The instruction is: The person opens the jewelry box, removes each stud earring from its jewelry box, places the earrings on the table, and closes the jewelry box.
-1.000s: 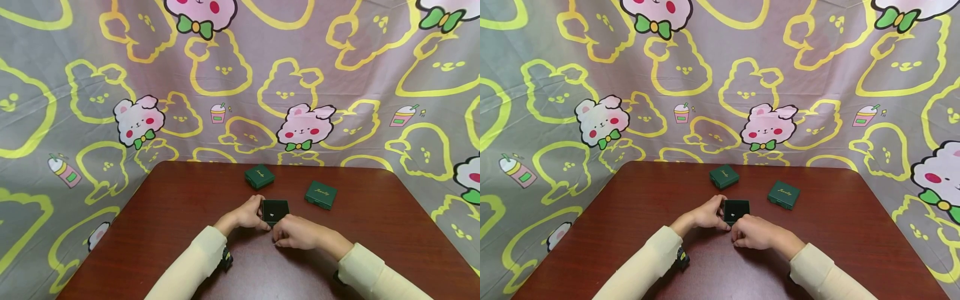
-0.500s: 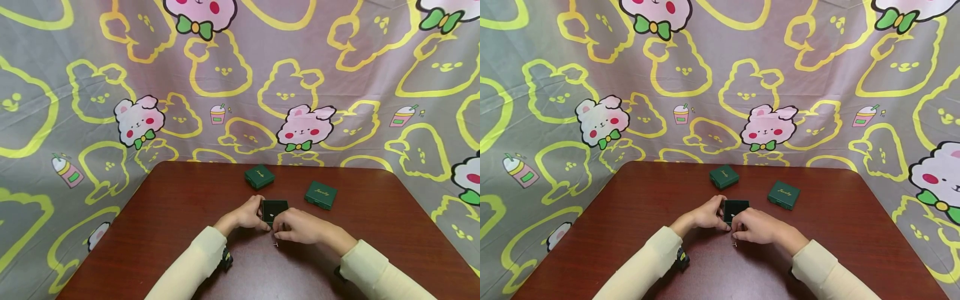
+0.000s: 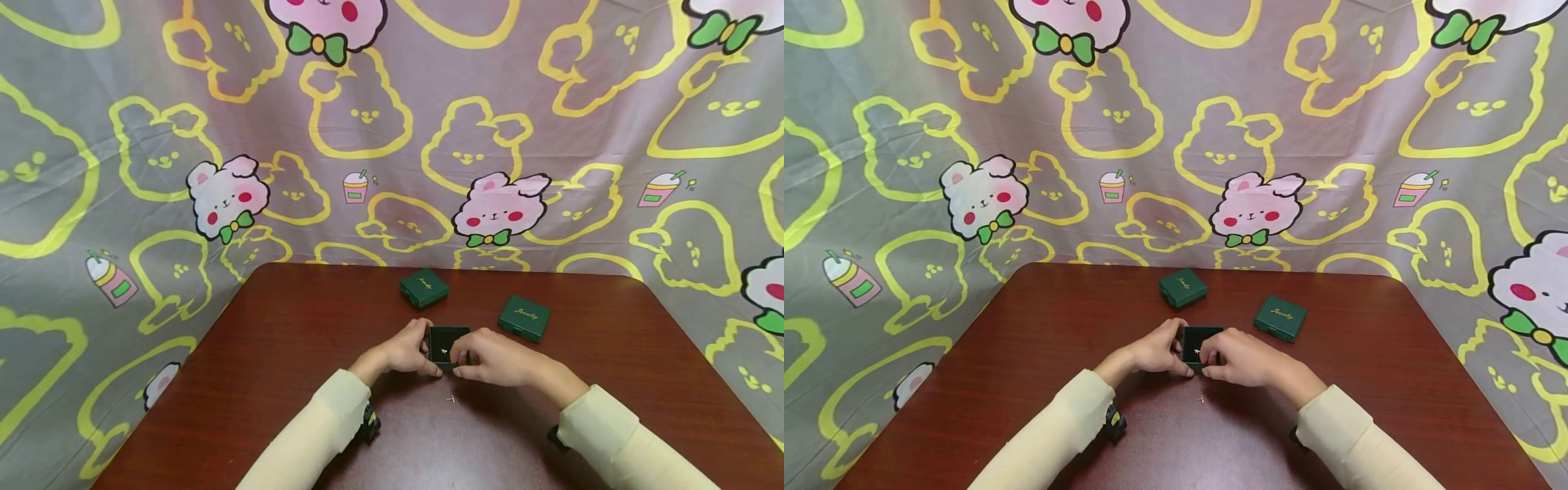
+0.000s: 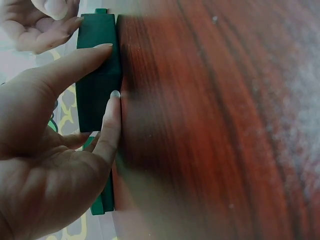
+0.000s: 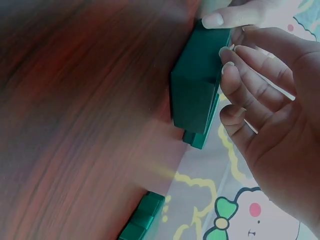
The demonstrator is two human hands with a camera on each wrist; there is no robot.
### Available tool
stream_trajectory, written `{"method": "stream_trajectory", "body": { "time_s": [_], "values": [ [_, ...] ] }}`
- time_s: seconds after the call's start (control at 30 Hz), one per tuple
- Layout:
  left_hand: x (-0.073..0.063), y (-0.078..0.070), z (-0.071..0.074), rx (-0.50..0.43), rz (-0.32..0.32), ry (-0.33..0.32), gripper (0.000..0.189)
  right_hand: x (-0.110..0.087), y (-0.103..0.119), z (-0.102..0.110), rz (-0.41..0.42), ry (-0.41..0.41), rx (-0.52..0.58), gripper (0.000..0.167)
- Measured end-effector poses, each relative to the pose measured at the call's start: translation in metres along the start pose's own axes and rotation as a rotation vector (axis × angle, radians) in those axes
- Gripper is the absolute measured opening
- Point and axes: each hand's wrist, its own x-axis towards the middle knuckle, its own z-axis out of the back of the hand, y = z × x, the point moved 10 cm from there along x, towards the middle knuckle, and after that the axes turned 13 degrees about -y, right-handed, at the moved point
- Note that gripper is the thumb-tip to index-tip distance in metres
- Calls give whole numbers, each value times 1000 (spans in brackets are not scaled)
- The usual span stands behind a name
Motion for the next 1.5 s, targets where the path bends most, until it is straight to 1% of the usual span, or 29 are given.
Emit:
{"method": "stream_trajectory", "body": {
  "time_s": [0.4,0.67,0.97,1.07,1.27,1.4,1.5],
  "values": [
    [-1,-1,0,-11,0,7,73,4,-12,7,-25,-27,-3,15],
    [-1,-1,0,-3,-6,2,77,8,-21,6,-57,-32,-2,20],
    [-1,-2,1,13,-3,7,76,16,-25,3,-38,-55,-16,27],
    [-1,-3,1,16,-6,11,75,19,-26,1,-32,-59,-25,28],
    [-2,-3,0,10,-7,21,76,22,-27,-8,-32,-30,-14,27],
    [-2,-2,0,14,-10,22,74,23,-29,-11,-34,-30,-34,25],
    [-2,-2,1,20,-14,21,72,24,-29,-11,-20,-37,-55,24]
  ]
}}
